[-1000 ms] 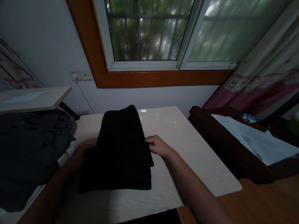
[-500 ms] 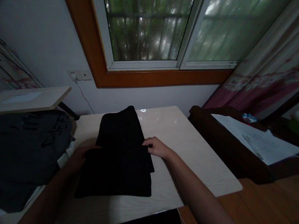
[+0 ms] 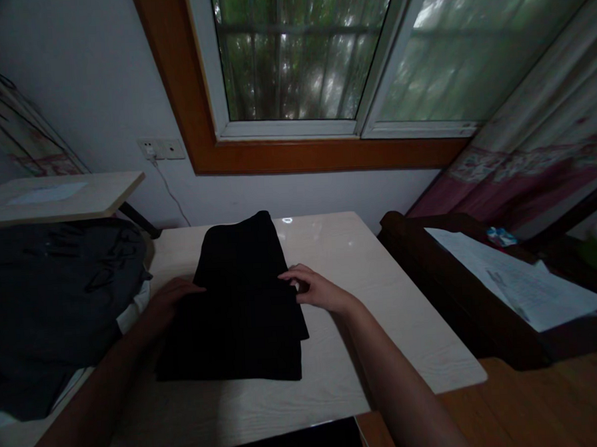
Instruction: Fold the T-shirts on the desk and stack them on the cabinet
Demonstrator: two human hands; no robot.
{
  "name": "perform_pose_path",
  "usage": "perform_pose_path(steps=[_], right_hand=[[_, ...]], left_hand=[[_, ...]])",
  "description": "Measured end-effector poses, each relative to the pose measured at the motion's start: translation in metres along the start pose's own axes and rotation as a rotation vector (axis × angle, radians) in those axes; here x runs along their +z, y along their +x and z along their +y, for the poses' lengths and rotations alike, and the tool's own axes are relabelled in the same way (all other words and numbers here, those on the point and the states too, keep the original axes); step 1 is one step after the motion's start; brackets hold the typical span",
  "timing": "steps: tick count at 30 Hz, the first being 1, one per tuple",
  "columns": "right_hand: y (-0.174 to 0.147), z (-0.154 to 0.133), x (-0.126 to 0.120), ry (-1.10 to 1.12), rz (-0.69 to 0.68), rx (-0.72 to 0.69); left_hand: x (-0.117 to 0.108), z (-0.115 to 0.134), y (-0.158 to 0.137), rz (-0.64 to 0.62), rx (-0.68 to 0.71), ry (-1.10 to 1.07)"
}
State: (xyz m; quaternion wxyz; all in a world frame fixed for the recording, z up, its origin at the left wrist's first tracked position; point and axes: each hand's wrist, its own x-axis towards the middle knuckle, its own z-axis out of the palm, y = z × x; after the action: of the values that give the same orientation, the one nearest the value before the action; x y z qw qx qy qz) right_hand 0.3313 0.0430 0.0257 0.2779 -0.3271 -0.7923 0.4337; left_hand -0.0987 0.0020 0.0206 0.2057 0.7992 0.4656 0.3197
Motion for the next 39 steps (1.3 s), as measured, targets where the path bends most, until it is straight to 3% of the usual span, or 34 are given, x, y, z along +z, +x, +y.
perform_pose_path(steps=[5, 8, 10, 15, 19, 27, 31, 36, 39], right_hand=[[-0.004, -0.011, -0.010, 0.020, -0.229, -0.033], [-0.001, -0.014, -0.006, 0.100, -0.254, -0.040], [0.002, -0.010, 0.002, 0.172, -0.142, -0.010], [0.014, 0.004, 0.024, 0.381, 0.422, 0.225], [0.019, 0.005, 0.027, 0.389, 0.571, 0.295], [0.017, 0.003, 0.023, 0.216, 0.532, 0.136], [0.013, 0.003, 0.018, 0.094, 0.418, 0.001], [0.009, -0.001, 0.013, 0.048, 0.212, -0.052], [0.010, 0.002, 0.015, 0.149, 0.268, -0.008]], left_hand=[[0.002, 0.000, 0.000, -0.016, -0.014, -0.022], [0.003, -0.002, 0.000, -0.015, -0.020, -0.032], [0.003, -0.003, 0.001, -0.022, -0.024, -0.029], [0.003, -0.002, 0.000, -0.040, -0.020, -0.016], [0.004, -0.003, -0.002, -0.065, 0.018, 0.034], [0.002, 0.014, -0.001, -0.067, 0.247, 0.203], [0.001, 0.023, 0.000, -0.046, 0.330, 0.224], [0.002, 0.022, 0.001, -0.002, 0.311, 0.125], [0.006, 0.020, 0.003, 0.053, 0.154, 0.045]])
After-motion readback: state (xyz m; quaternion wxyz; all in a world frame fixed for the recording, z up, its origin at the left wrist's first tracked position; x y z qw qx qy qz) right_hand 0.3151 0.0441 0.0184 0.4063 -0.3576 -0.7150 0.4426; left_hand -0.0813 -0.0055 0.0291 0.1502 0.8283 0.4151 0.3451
